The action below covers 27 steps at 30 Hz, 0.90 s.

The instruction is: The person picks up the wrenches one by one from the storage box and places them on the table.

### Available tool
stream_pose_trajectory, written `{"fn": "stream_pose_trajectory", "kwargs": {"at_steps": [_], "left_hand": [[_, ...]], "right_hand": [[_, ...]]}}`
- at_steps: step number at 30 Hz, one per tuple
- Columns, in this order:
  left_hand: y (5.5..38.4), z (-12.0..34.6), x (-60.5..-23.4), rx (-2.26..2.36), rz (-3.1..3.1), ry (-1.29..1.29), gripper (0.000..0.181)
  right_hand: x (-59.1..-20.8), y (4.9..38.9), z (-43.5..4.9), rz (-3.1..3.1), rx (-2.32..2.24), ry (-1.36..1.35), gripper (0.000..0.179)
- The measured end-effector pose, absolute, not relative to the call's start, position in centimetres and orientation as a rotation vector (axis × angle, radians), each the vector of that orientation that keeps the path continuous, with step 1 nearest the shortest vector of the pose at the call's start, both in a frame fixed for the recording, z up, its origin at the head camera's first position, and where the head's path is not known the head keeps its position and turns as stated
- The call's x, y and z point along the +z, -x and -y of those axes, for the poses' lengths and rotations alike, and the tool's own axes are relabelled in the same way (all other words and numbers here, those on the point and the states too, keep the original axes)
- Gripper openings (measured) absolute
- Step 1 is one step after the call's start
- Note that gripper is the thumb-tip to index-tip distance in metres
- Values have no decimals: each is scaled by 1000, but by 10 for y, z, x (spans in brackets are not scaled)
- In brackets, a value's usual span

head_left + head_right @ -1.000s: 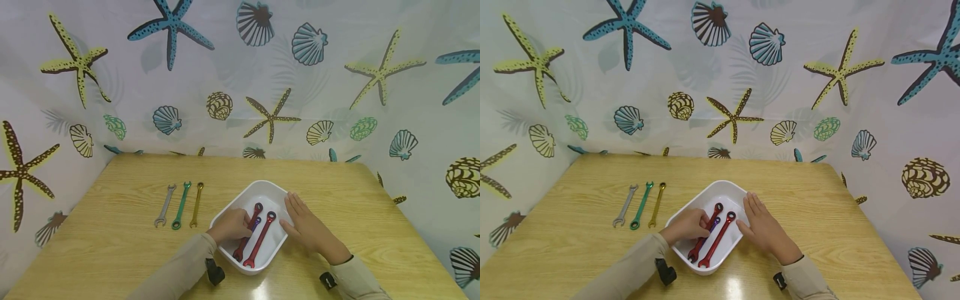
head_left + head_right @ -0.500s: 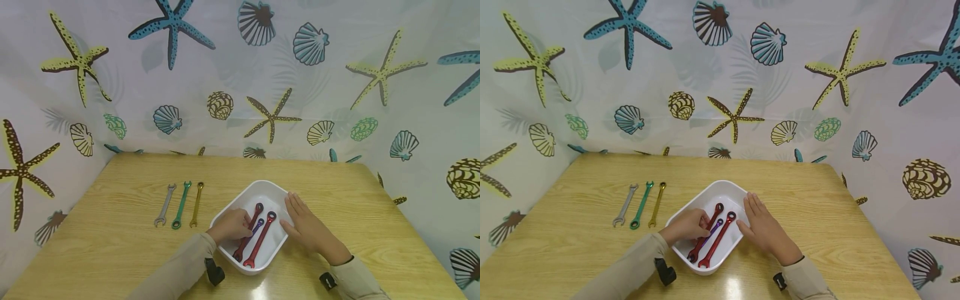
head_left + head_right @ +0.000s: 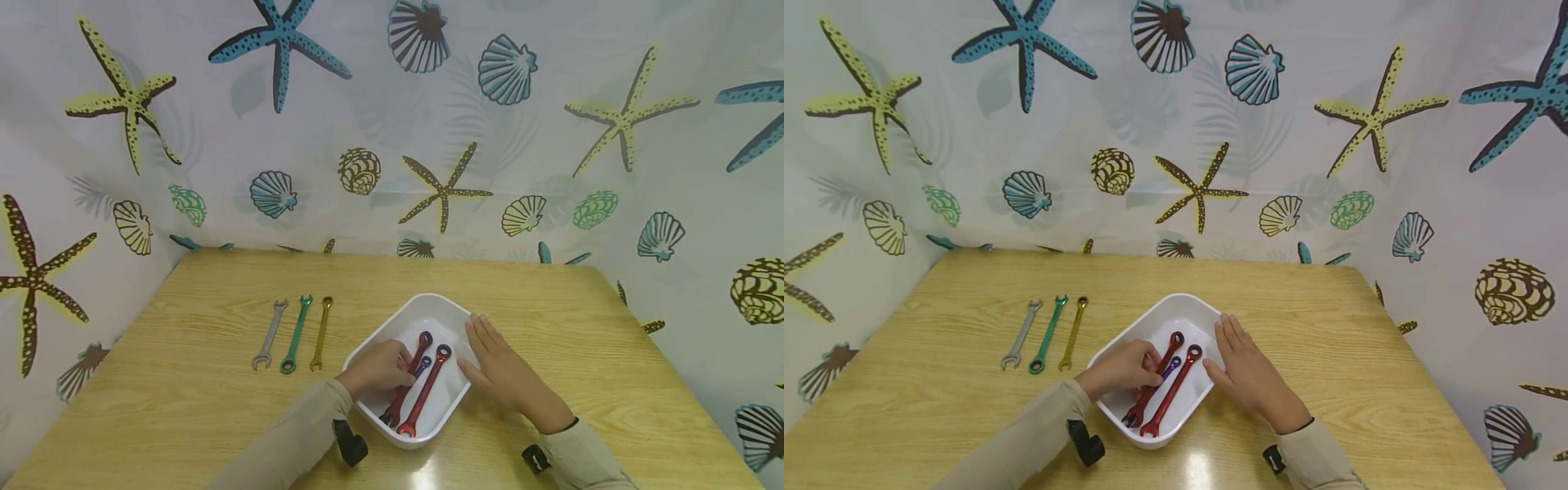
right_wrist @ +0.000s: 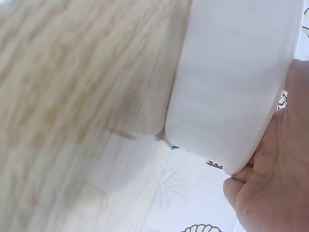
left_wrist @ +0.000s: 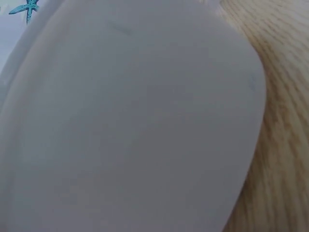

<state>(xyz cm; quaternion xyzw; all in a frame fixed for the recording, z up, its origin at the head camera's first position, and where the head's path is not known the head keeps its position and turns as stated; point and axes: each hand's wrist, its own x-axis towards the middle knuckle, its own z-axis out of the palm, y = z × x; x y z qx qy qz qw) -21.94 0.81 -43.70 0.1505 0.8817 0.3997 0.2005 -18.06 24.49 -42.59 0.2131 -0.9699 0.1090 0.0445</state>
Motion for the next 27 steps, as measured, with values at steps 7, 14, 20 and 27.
{"fn": "stream_pose_trajectory", "kwargs": {"at_steps": [7, 14, 20, 27], "left_hand": [[222, -9, -437, 1271, -2351, -397, 20], [226, -7, -434, 1519, -2187, -421, 26], [229, 9, -419, 1574, -2175, -359, 31], [231, 46, -397, 1641, -2186, -321, 31]], "right_hand": [[-428, 182, -244, 2981, 321, -646, 67], [-428, 183, -244, 2975, 327, -651, 67], [-431, 184, -245, 2989, 329, -644, 68], [-430, 185, -246, 2995, 319, -647, 69]]}}
